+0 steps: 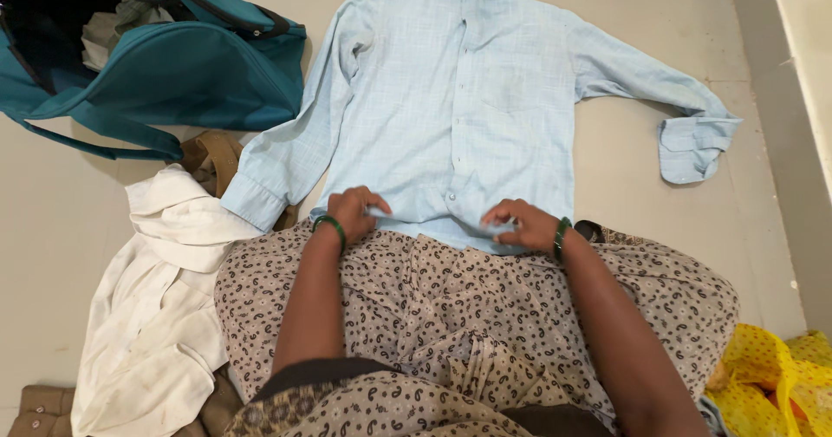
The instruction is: The person sits on the floor and folds a light blue long-sleeved shirt. They smooth the fabric, fold the sleeves inward, and button the shirt while arranging it on the floor.
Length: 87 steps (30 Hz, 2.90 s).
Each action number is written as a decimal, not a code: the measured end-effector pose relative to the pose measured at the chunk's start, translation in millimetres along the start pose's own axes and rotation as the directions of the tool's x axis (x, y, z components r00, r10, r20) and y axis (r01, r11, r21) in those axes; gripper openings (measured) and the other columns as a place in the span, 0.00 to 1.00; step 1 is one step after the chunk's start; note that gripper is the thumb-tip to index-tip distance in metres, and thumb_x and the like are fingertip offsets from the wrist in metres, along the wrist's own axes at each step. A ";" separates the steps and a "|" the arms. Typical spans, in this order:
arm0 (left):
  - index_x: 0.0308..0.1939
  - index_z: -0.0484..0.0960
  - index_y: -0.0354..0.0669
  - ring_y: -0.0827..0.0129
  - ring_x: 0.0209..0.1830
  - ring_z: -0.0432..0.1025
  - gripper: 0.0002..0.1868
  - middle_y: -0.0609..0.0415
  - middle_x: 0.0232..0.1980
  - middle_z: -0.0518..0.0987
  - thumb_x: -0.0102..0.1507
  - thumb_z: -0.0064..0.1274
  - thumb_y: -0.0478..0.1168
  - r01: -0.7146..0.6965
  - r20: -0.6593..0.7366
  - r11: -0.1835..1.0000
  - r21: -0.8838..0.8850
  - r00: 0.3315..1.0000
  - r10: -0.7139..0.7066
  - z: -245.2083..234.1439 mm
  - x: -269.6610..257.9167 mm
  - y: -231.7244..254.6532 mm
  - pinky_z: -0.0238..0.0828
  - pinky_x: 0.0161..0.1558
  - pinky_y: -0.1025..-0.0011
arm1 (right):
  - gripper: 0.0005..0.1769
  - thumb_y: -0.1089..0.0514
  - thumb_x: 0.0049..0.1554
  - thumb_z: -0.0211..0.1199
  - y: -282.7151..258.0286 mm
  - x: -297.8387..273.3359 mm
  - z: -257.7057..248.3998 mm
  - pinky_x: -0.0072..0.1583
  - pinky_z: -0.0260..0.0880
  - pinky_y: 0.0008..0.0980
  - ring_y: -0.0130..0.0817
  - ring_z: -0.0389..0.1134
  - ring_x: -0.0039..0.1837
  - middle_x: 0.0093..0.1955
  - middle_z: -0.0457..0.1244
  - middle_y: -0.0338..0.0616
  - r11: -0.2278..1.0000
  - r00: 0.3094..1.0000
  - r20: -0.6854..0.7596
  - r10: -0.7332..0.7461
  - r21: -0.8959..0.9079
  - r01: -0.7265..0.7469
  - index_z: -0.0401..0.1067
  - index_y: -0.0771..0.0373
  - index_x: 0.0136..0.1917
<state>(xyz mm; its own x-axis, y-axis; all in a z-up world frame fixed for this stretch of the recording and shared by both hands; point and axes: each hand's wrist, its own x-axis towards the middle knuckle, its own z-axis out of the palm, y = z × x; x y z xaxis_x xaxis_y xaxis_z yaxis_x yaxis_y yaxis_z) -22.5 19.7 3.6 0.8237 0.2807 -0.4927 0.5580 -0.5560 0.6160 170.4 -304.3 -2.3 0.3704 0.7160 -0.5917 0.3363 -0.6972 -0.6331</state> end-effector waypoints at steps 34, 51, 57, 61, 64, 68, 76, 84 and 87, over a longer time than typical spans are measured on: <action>0.55 0.77 0.48 0.53 0.51 0.77 0.14 0.43 0.52 0.82 0.69 0.46 0.48 -0.204 0.501 0.963 0.175 0.861 0.091 95.3 53.8 31.4 0.71 0.55 0.56 | 0.18 0.64 0.61 0.53 -12.2 60.6 12.2 0.70 0.66 0.38 0.32 0.67 0.67 0.66 0.67 0.35 0.992 0.962 0.247 -0.113 -0.026 0.123 0.74 0.52 0.62; 0.56 0.77 0.42 0.47 0.56 0.75 0.14 0.40 0.58 0.79 0.67 0.44 0.38 -0.452 0.588 0.874 0.181 0.762 0.272 145.6 90.2 34.4 0.73 0.53 0.50 | 0.21 0.46 0.58 0.69 -30.8 326.6 -188.5 0.53 0.69 0.51 0.53 0.71 0.51 0.43 0.71 0.49 0.945 0.566 -0.824 0.003 -0.184 -0.272 0.68 0.60 0.55; 0.47 0.85 0.37 0.50 0.55 0.78 0.11 0.40 0.53 0.82 0.63 0.56 0.37 -0.339 0.671 0.935 0.104 0.718 0.186 112.6 84.4 50.2 0.75 0.53 0.54 | 0.28 0.38 0.58 0.63 -28.4 389.6 -221.3 0.52 0.69 0.52 0.60 0.69 0.54 0.54 0.67 0.62 0.727 0.614 -0.771 0.169 -0.323 -0.605 0.69 0.64 0.55; 0.49 0.87 0.38 0.51 0.55 0.78 0.11 0.41 0.55 0.83 0.65 0.52 0.33 -0.274 0.597 0.949 0.155 0.792 0.132 120.7 84.5 59.3 0.76 0.51 0.54 | 0.20 0.44 0.62 0.54 -3.6 413.6 -226.0 0.53 0.72 0.49 0.54 0.72 0.52 0.50 0.70 0.56 0.861 0.338 -0.900 0.277 0.077 -0.503 0.77 0.62 0.46; 0.49 0.85 0.37 0.52 0.55 0.78 0.11 0.43 0.54 0.83 0.64 0.54 0.33 -0.245 0.710 0.961 0.132 0.699 0.081 126.4 89.7 60.1 0.77 0.49 0.55 | 0.20 0.46 0.62 0.52 3.6 423.2 -224.1 0.47 0.72 0.48 0.53 0.73 0.46 0.44 0.71 0.53 0.857 0.232 -0.932 0.277 0.131 -0.497 0.78 0.60 0.42; 0.48 0.85 0.36 0.50 0.54 0.78 0.10 0.41 0.54 0.83 0.67 0.50 0.34 -0.157 0.672 0.985 0.076 0.737 0.066 128.3 85.4 61.7 0.76 0.49 0.52 | 0.22 0.44 0.63 0.53 -5.6 434.0 -216.7 0.44 0.72 0.48 0.54 0.72 0.43 0.41 0.70 0.53 0.811 0.239 -0.954 0.181 0.007 -0.585 0.79 0.58 0.39; 0.47 0.84 0.35 0.49 0.51 0.79 0.09 0.40 0.52 0.84 0.67 0.51 0.35 -0.164 0.714 0.982 0.095 0.698 0.048 127.4 88.7 61.5 0.76 0.47 0.50 | 0.20 0.43 0.65 0.51 -4.1 438.0 -222.0 0.44 0.71 0.48 0.53 0.72 0.47 0.45 0.70 0.51 0.797 0.357 -0.905 0.234 -0.032 -0.603 0.76 0.55 0.44; 0.46 0.87 0.37 0.52 0.48 0.80 0.12 0.45 0.48 0.85 0.67 0.48 0.36 -0.374 0.706 0.909 0.185 0.694 0.142 133.8 82.6 70.7 0.73 0.46 0.52 | 0.16 0.50 0.67 0.59 -24.9 430.6 -226.5 0.56 0.74 0.40 0.48 0.72 0.52 0.52 0.69 0.54 0.999 0.356 -0.935 0.012 0.023 0.025 0.68 0.66 0.55; 0.50 0.84 0.35 0.52 0.51 0.75 0.13 0.44 0.47 0.84 0.69 0.47 0.38 -0.544 0.490 0.800 0.253 0.785 0.379 135.9 69.0 74.6 0.68 0.50 0.56 | 0.16 0.51 0.68 0.59 -36.9 446.2 -221.5 0.64 0.67 0.42 0.49 0.67 0.61 0.65 0.64 0.54 0.958 0.544 -0.789 -0.283 -0.263 0.117 0.67 0.63 0.63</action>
<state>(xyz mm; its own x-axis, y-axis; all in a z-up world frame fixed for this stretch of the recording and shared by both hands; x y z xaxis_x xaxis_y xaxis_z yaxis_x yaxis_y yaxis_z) 62.3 -108.7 -68.0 0.8088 -0.3736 -0.4541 -0.0274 -0.7954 0.6055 515.0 33.0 -132.5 0.7899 0.5594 0.2513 0.5933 -0.5933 -0.5441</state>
